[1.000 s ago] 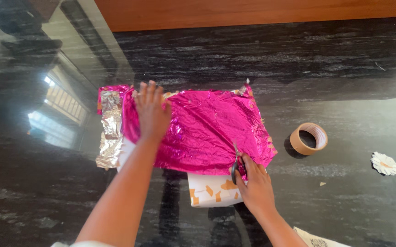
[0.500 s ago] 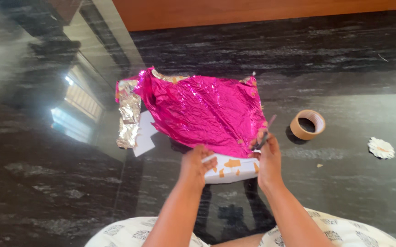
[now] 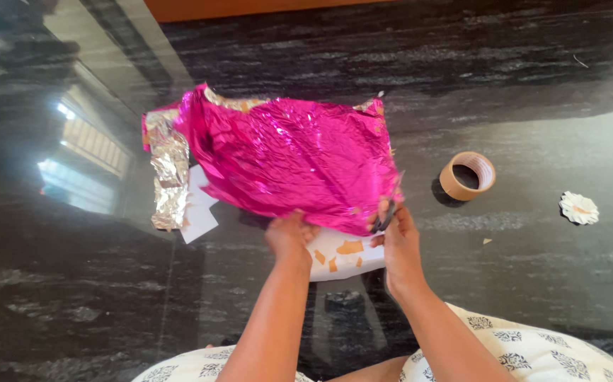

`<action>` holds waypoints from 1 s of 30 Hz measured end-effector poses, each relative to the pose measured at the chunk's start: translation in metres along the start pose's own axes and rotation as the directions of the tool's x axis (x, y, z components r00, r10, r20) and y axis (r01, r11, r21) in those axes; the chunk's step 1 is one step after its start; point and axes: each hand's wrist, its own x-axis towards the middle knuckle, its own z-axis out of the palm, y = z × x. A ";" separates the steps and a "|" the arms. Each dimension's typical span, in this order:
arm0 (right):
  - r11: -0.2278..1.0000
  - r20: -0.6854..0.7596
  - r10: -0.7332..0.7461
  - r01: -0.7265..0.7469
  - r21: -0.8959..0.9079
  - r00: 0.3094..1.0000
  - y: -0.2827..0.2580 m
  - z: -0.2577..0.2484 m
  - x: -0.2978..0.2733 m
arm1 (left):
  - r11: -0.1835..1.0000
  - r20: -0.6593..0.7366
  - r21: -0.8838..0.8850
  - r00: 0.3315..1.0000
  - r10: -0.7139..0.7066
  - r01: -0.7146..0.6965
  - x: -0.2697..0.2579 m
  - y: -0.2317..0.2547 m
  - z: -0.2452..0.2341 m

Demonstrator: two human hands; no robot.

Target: The person wraps a white box with shiny pink foil wrapping paper at a dark counter. They press tape onto the box, lay the foil over it, cut the foil to size with scissors, fold and press the paper edges around the box, and tear off and apply pieces of brown tape to secure the wrapping.

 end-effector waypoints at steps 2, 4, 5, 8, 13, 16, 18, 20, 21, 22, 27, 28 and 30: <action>1.000 -0.038 0.010 -0.011 -0.027 0.999 -0.003 -0.004 0.003 | 0.996 -0.038 -0.038 0.996 0.075 -0.077 -0.009 0.011 0.004; 0.999 -0.025 0.030 -0.031 -0.033 0.999 -0.005 -0.005 0.004 | 0.991 -0.090 -0.059 0.989 0.118 -0.124 -0.018 0.021 0.006; 0.999 0.007 0.045 -0.045 -0.029 0.999 -0.006 -0.004 0.003 | 0.988 -0.072 -0.103 0.992 0.106 -0.113 -0.024 0.022 0.008; 0.987 0.042 0.148 -0.145 -0.065 0.988 -0.006 0.001 0.000 | 0.994 -0.022 -0.107 0.999 0.036 -0.038 -0.040 0.016 0.017; 0.973 0.064 0.220 -0.214 -0.088 0.973 -0.012 0.007 -0.003 | 0.987 0.169 0.141 0.981 -0.100 0.076 -0.059 -0.011 0.028; 0.968 0.084 0.243 -0.235 -0.089 0.966 -0.016 0.008 -0.007 | 0.982 0.278 0.187 0.960 -0.028 -0.026 -0.060 -0.025 0.027; 0.973 0.120 0.228 -0.220 -0.075 0.966 -0.022 0.009 -0.010 | 0.961 0.270 0.275 0.960 -0.070 -0.008 -0.056 -0.025 0.026; 0.972 0.087 0.223 -0.213 -0.103 0.971 -0.033 0.005 -0.009 | 0.962 0.281 0.273 0.955 -0.090 0.010 -0.056 -0.023 0.029; 0.971 0.071 0.219 -0.210 -0.116 0.973 -0.039 0.001 -0.008 | 0.974 0.297 0.227 0.951 -0.090 0.021 -0.057 -0.022 0.032; 0.968 0.072 0.219 -0.208 -0.137 0.973 -0.046 -0.004 -0.006 | 0.983 0.311 0.180 0.946 -0.089 0.033 -0.058 -0.020 0.034; 0.934 0.099 0.282 -0.250 -0.254 0.954 -0.053 -0.018 -0.009 | 0.997 0.318 0.058 0.945 -0.073 0.057 -0.067 -0.005 0.044; 0.914 0.107 0.312 -0.267 -0.307 0.944 -0.048 -0.015 -0.011 | 0.998 0.340 0.044 0.939 -0.054 0.041 -0.068 -0.001 0.045; 0.864 0.120 0.371 -0.294 -0.409 0.921 -0.036 -0.005 -0.019 | 1.000 0.361 0.017 0.932 -0.024 0.019 -0.073 0.004 0.047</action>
